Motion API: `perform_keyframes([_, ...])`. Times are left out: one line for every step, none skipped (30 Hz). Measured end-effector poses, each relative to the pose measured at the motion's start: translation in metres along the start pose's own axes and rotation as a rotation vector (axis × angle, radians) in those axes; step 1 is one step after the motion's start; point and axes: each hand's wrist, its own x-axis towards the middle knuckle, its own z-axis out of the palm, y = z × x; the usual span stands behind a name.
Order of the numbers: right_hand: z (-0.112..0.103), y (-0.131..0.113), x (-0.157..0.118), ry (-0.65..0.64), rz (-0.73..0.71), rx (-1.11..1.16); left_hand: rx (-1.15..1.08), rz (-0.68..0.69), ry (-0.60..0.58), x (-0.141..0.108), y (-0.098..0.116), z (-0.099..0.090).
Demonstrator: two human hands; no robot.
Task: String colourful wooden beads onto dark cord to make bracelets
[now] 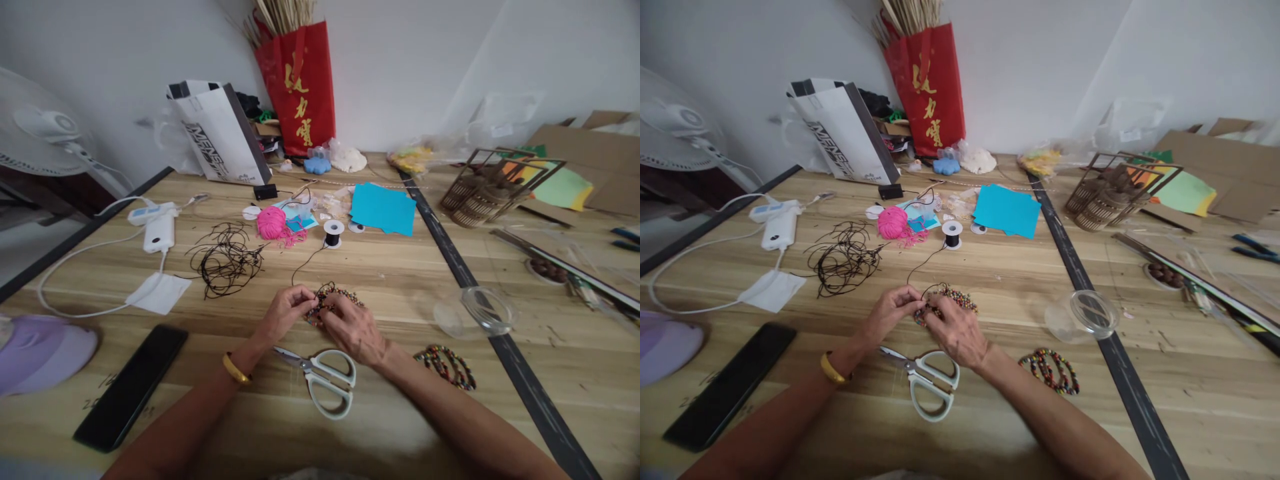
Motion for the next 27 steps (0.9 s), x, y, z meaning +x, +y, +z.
perform_keyframes([-0.001, 0.0, 0.0, -0.011, -0.032, -0.028, 0.002, 0.01, -0.018, 0.0, 0.0, 0.0])
perform_keyframes([-0.001, 0.0, 0.0, -0.024, -0.061, -0.037, 0.006, 0.023, -0.039, -0.001, -0.001, 0.0])
perform_keyframes([-0.002, 0.0, 0.0, -0.038, -0.085, -0.034, 0.016, 0.034, -0.061, -0.001, -0.001, 0.0])
perform_keyframes([-0.003, 0.0, 0.0, -0.047, -0.105, -0.028, 0.029, 0.04, -0.08, -0.002, -0.001, 0.001])
perform_keyframes([-0.003, 0.0, 0.001, -0.053, -0.12, -0.019, 0.043, 0.042, -0.092, -0.002, -0.001, 0.001])
perform_keyframes([-0.004, 0.0, 0.001, -0.058, -0.133, -0.01, 0.057, 0.039, -0.098, -0.003, 0.0, 0.002])
perform_keyframes([-0.005, 0.0, 0.002, -0.061, -0.14, 0.0, 0.07, 0.033, -0.1, -0.003, 0.001, 0.002])
perform_keyframes([-0.005, 0.001, 0.002, -0.064, -0.139, 0.009, 0.077, 0.027, -0.098, -0.004, 0.002, 0.003])
perform_keyframes([-0.005, 0.001, 0.003, -0.066, -0.134, 0.02, 0.08, 0.02, -0.096, -0.004, 0.003, 0.003])
perform_keyframes([-0.006, 0.001, 0.003, -0.067, -0.127, 0.031, 0.077, 0.016, -0.096, -0.005, 0.004, 0.003])
perform_keyframes([-0.006, 0.001, 0.004, -0.067, -0.122, 0.043, 0.068, 0.011, -0.098, -0.004, 0.004, 0.003])
perform_keyframes([-0.005, 0.002, 0.004, -0.067, -0.118, 0.054, 0.057, 0.006, -0.101, -0.004, 0.004, 0.003])
perform_keyframes([-0.005, 0.002, 0.004, -0.065, -0.114, 0.066, 0.046, 0.0, -0.109, -0.004, 0.003, 0.003])
perform_keyframes([-0.004, 0.002, 0.004, -0.064, -0.111, 0.078, 0.039, -0.007, -0.123, -0.003, 0.001, 0.002])
perform_keyframes([-0.003, 0.002, 0.004, -0.064, -0.109, 0.087, 0.036, -0.013, -0.138, -0.002, -0.001, 0.001])
perform_keyframes([-0.002, 0.002, 0.004, -0.062, -0.105, 0.093, 0.04, -0.017, -0.151, -0.001, -0.003, 0.0])
perform_keyframes([-0.001, 0.002, 0.004, -0.059, -0.1, 0.097, 0.052, -0.024, -0.163, -0.001, -0.005, -0.001])
perform_keyframes([0.0, 0.002, 0.003, -0.055, -0.094, 0.099, 0.069, -0.034, -0.174, 0.0, -0.007, -0.002])
perform_keyframes([0.001, 0.003, 0.003, -0.052, -0.087, 0.099, 0.087, -0.047, -0.181, 0.0, -0.008, -0.003])
perform_keyframes([0.002, 0.003, 0.003, -0.048, -0.079, 0.099, 0.105, -0.06, -0.188, 0.0, -0.008, -0.004])
perform_keyframes([0.002, 0.003, 0.003, -0.045, -0.072, 0.099, 0.116, -0.075, -0.194, 0.0, -0.008, -0.005])
perform_keyframes([0.002, 0.004, 0.002, -0.042, -0.066, 0.099, 0.118, -0.092, -0.202, 0.0, -0.006, -0.005])
perform_keyframes([0.003, 0.004, 0.002, -0.04, -0.062, 0.1, 0.112, -0.106, -0.212, -0.001, -0.004, -0.006])
perform_keyframes([0.003, 0.004, 0.002, -0.038, -0.058, 0.102, 0.101, -0.115, -0.218, -0.001, -0.003, -0.007])
perform_keyframes([0.002, 0.005, 0.002, -0.037, -0.054, 0.106, 0.09, -0.116, -0.223, -0.001, -0.001, -0.007])
perform_keyframes([0.002, 0.005, 0.002, -0.037, -0.05, 0.109, 0.083, -0.113, -0.225, -0.001, 0.0, -0.007])
perform_keyframes([0.002, 0.005, 0.003, -0.037, -0.046, 0.113, 0.08, -0.104, -0.223, -0.001, 0.001, -0.007])
